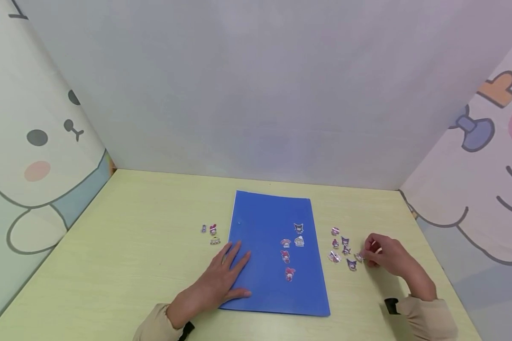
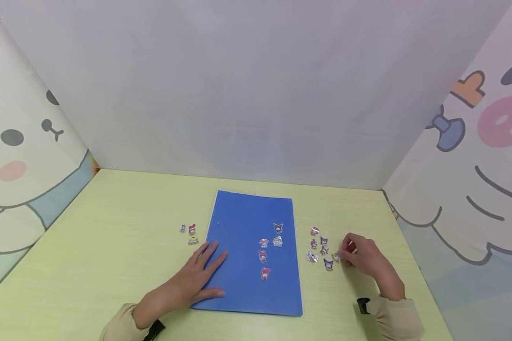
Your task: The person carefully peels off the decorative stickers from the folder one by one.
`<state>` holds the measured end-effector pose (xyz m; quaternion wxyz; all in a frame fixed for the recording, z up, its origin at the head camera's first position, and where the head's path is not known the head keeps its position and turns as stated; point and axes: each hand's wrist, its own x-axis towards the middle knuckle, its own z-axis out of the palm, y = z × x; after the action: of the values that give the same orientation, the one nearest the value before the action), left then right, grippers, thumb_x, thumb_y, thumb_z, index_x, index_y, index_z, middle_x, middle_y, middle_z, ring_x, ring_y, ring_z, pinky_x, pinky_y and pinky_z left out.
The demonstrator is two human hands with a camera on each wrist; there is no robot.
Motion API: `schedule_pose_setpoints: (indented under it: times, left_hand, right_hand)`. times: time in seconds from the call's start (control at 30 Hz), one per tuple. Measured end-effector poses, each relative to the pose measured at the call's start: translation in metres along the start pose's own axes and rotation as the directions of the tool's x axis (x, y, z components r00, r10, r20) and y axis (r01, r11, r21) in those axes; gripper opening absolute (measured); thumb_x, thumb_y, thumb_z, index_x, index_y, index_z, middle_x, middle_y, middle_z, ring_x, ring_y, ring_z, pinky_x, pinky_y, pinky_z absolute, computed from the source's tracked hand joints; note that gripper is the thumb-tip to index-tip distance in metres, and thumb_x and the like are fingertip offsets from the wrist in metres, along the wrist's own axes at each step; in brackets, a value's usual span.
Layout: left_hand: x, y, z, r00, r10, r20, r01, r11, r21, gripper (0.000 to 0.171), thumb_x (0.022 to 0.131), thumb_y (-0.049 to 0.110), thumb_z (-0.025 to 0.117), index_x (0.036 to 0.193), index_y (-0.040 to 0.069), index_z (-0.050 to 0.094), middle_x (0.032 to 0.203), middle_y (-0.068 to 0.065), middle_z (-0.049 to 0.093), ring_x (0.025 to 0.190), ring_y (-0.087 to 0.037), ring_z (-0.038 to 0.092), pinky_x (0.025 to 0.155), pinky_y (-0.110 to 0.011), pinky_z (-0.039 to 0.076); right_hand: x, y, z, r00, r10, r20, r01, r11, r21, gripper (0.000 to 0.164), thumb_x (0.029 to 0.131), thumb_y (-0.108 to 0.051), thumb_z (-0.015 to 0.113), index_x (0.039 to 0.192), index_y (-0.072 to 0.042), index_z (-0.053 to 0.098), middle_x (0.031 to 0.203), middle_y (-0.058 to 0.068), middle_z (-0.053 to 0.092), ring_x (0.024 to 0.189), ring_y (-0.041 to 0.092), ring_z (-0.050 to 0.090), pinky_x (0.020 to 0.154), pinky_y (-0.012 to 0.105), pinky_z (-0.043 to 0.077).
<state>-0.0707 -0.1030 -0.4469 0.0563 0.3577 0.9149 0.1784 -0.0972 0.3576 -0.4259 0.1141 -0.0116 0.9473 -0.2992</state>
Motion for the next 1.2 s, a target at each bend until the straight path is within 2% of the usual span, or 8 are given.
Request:
schedule_pose_setpoints:
  times: [0.17,0.5,0.87,1.2]
  left_hand:
    - [0.0,0.0,0.0,1.0,0.004,-0.004,-0.004,1.0,0.01,0.08,0.098,0.053,0.062,0.154,-0.001,0.043,0.159,-0.031,0.032,0.145,-0.053,0.03,0.111,-0.062,0.035]
    - [0.0,0.0,0.0,1.0,0.006,0.0,-0.006,1.0,0.011,0.08,0.098,0.053,0.062,0.154,-0.001,0.043,0.159,-0.031,0.032,0.145,-0.053,0.03,0.112,-0.062,0.035]
    - [0.0,0.001,-0.001,1.0,0.003,0.001,-0.003,1.0,-0.031,0.081,0.097,0.052,0.064,0.154,-0.002,0.042,0.159,-0.032,0.03,0.145,-0.055,0.028,0.11,-0.065,0.034]
    - [0.0,0.0,0.0,1.0,-0.012,0.015,0.012,0.999,-0.032,0.082,0.097,0.053,0.063,0.155,-0.001,0.041,0.16,-0.031,0.029,0.146,-0.054,0.026,0.112,-0.065,0.033]
  right_hand:
    - [0.002,0.002,0.003,0.999,-0.036,0.021,0.036,0.999,-0.038,0.008,0.095,-0.003,0.071,0.09,-0.006,0.064,0.08,0.002,0.06,0.071,0.018,0.056,0.058,0.026,0.049]
    - [0.004,0.004,0.003,0.995,-0.095,0.015,0.096,0.989,-0.115,0.009,0.094,-0.005,0.073,0.088,-0.009,0.067,0.084,0.0,0.062,0.076,0.017,0.054,0.063,0.027,0.047]
    - [0.003,-0.004,0.003,0.991,-0.129,0.036,0.132,0.987,-0.094,0.006,0.093,-0.005,0.073,0.092,-0.006,0.068,0.087,0.0,0.062,0.08,0.017,0.055,0.067,0.027,0.049]
    - [0.004,-0.014,0.009,0.98,-0.198,0.001,0.198,0.978,-0.06,0.005,0.099,-0.006,0.067,0.103,-0.002,0.067,0.092,0.001,0.065,0.08,0.015,0.058,0.065,0.026,0.051]
